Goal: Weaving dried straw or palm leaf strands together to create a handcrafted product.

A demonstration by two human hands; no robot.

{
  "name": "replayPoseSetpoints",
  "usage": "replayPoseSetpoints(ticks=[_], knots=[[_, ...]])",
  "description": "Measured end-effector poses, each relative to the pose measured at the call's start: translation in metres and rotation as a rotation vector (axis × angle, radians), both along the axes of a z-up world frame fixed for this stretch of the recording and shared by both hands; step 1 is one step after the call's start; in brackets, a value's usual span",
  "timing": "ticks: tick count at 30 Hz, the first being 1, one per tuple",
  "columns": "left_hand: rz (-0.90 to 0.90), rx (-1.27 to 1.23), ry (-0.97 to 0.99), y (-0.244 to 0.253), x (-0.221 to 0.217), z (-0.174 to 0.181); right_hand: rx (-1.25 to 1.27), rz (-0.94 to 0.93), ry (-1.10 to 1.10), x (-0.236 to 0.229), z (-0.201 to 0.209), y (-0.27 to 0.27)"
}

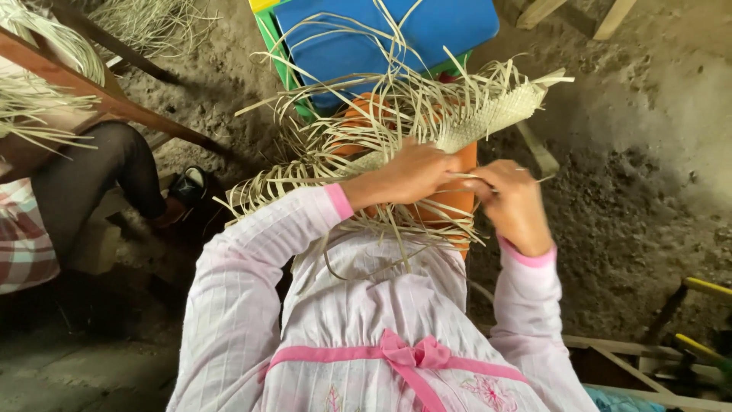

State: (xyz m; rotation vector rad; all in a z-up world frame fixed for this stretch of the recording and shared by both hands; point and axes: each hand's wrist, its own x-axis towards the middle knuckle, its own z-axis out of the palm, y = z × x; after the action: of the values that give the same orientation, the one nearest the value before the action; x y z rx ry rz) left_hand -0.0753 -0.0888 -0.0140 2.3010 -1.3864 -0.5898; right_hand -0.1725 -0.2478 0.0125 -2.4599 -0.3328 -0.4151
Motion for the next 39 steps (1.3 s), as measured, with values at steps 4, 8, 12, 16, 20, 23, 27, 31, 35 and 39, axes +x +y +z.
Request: replayPoseSetpoints(ticks=[4,8,12,16,20,23,27,31,35,39], knots=[[-0.009,-0.242,0.302,-0.009,0.001,0.065,0.159,0.004,0.003,-0.026,0.086,0.005],[-0.065,-0.586,-0.249,-0.007,0.008,0.126,0.193,-0.074,-0.212,-0.059,0.109,-0.002],[0.145,-0.588,-1.107,0.021,0.034,0.15,0.471,-0.161,-0.877,-0.093,0.047,-0.054],[0.273,-0.451,-1.056,0.083,0.067,0.134,0.377,0.0,-0.714,-0.112,0.003,-0.11],[0.419,-0.181,-0.815,0.13,0.075,0.096,0.57,-0.531,-0.749,-0.1,-0.02,-0.125],[0.47,-0.096,-0.165,0.138,0.068,0.097,0.474,-0.747,-0.853,-0.05,0.005,-0.11],[0.547,-0.365,0.56,0.133,0.054,0.104,0.295,-0.423,-0.682,-0.012,0.057,-0.063],[0.459,-0.583,0.664,0.134,0.054,0.093,0.233,-0.393,-0.508,-0.001,0.051,-0.055],[0.744,-0.438,0.738,0.128,0.044,0.137,0.31,-0.355,-0.313,0.002,0.024,-0.069],[0.47,-1.377,1.487,0.186,0.072,0.117,0.267,-0.262,-0.008,-0.006,0.016,-0.083]])
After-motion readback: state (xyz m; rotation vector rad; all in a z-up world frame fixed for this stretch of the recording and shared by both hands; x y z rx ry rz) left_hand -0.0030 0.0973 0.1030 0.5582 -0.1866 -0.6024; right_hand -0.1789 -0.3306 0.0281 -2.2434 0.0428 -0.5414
